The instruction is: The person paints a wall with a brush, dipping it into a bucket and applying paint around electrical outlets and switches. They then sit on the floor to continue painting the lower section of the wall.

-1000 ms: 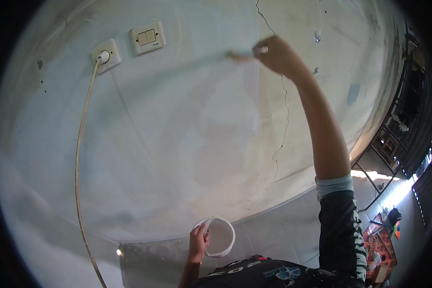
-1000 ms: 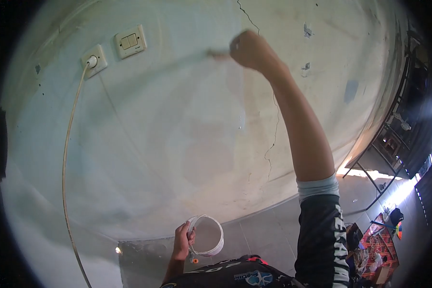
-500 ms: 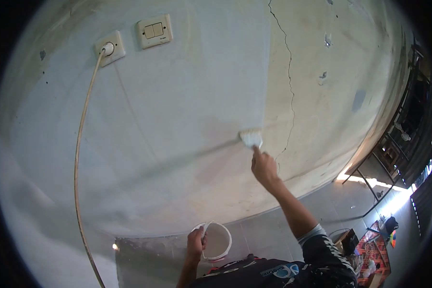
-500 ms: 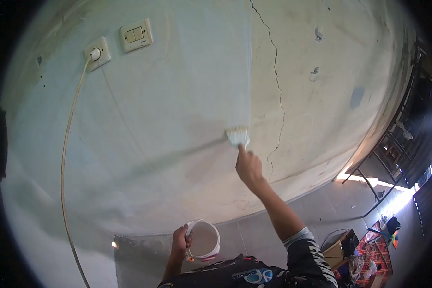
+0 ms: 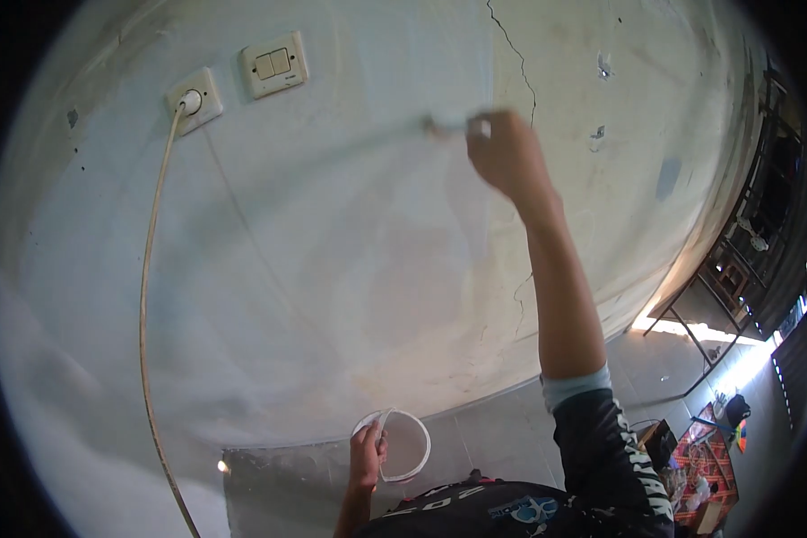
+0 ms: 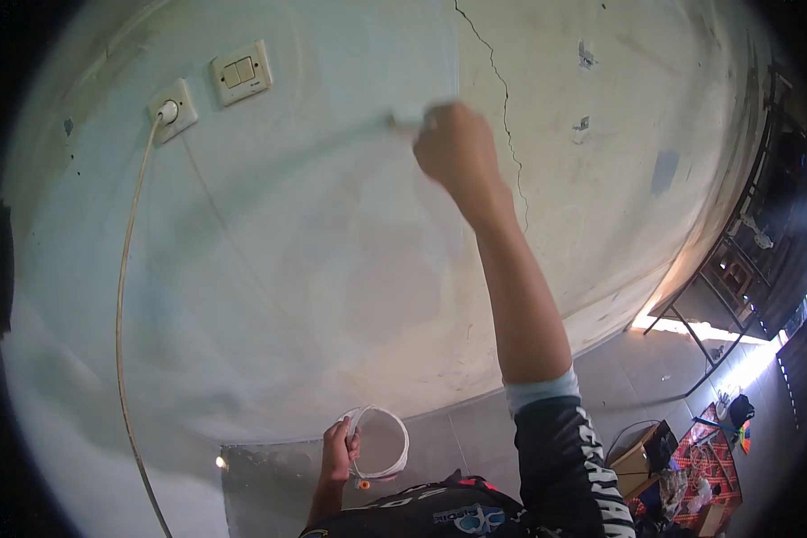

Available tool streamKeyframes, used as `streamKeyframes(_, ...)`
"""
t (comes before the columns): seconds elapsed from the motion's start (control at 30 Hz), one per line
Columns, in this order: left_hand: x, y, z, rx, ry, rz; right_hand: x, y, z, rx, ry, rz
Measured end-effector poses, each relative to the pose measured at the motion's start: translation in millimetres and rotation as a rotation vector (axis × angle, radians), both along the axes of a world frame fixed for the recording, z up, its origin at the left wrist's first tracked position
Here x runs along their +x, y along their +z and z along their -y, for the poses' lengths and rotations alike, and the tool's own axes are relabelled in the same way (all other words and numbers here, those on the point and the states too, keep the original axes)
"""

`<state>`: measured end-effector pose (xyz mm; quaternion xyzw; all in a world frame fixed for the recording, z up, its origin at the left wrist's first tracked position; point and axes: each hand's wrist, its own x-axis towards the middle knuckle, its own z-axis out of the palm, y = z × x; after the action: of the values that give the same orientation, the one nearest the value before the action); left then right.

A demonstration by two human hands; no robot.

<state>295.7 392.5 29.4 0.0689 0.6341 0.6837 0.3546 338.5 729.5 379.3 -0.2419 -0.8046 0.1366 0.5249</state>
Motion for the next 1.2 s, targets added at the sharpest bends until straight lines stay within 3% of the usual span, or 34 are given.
streamKeyframes(0.1, 3.8, -1.5, 1.5, -0.015, -0.005, 0.001, -11.0, 41.1, 1.4, 0.187, 0.018, -0.224)
streamKeyframes(0.23, -1.9, -8.5, 5.5, -0.006, 0.020, 0.019, -5.4, 22.2, 8.7, 0.146, -0.007, -0.144)
streamKeyframes(0.3, -0.8, -9.0, 6.2, -0.015, 0.033, 0.038, -12.5, -45.2, -5.4, 0.156, -0.059, -0.042)
streamKeyframes(0.37, 0.8, -8.5, 6.1, -0.018, 0.048, 0.058, -23.7, -147.3, -15.7, 0.243, -0.135, 0.023)
streamKeyframes(0.53, 0.7, -14.3, 2.2, -0.024, 0.021, 0.001, 6.8, -340.4, 3.4, -0.205, 0.021, 0.372)
streamKeyframes(0.6, 4.0, -10.3, -2.0, -0.024, 0.002, -0.030, 19.4, -370.9, 0.4, -0.440, 0.056, 0.511)
streamKeyframes(0.73, 1.5, 0.2, -3.8, -0.094, 0.029, -0.055, 31.0, -378.9, -25.2, -0.556, 0.088, 0.607)
streamKeyframes(0.83, -2.2, -9.3, 2.0, -0.067, 0.045, -0.033, 29.1, -299.4, -57.2, -0.476, 0.066, 0.411)
streamKeyframes(0.93, -2.3, -15.9, 4.5, -0.031, 0.056, -0.008, 40.9, -166.9, -65.2, -0.198, 0.062, 0.227)
streamKeyframes(1.0, -3.1, -14.5, 1.3, -0.019, 0.068, 0.016, 47.7, -76.3, -62.8, -0.259, 0.048, 0.214)
streamKeyframes(1.1, 1.3, -16.3, -5.0, 0.020, 0.070, 0.025, 44.9, 25.1, -69.2, 0.046, 0.019, 0.014)
streamKeyframes(1.13, 0.7, -17.0, -6.5, 0.000, 0.054, 0.019, 32.8, 49.2, -98.1, 0.349, 0.031, -0.151)
streamKeyframes(1.17, -0.2, -17.1, -6.7, -0.023, 0.038, 0.012, 39.4, 87.4, -84.7, 0.198, -0.035, -0.016)
streamKeyframes(1.2, -1.4, -16.0, -6.7, -0.030, 0.036, 0.010, 40.7, 112.3, -82.1, 0.151, -0.004, -0.062)
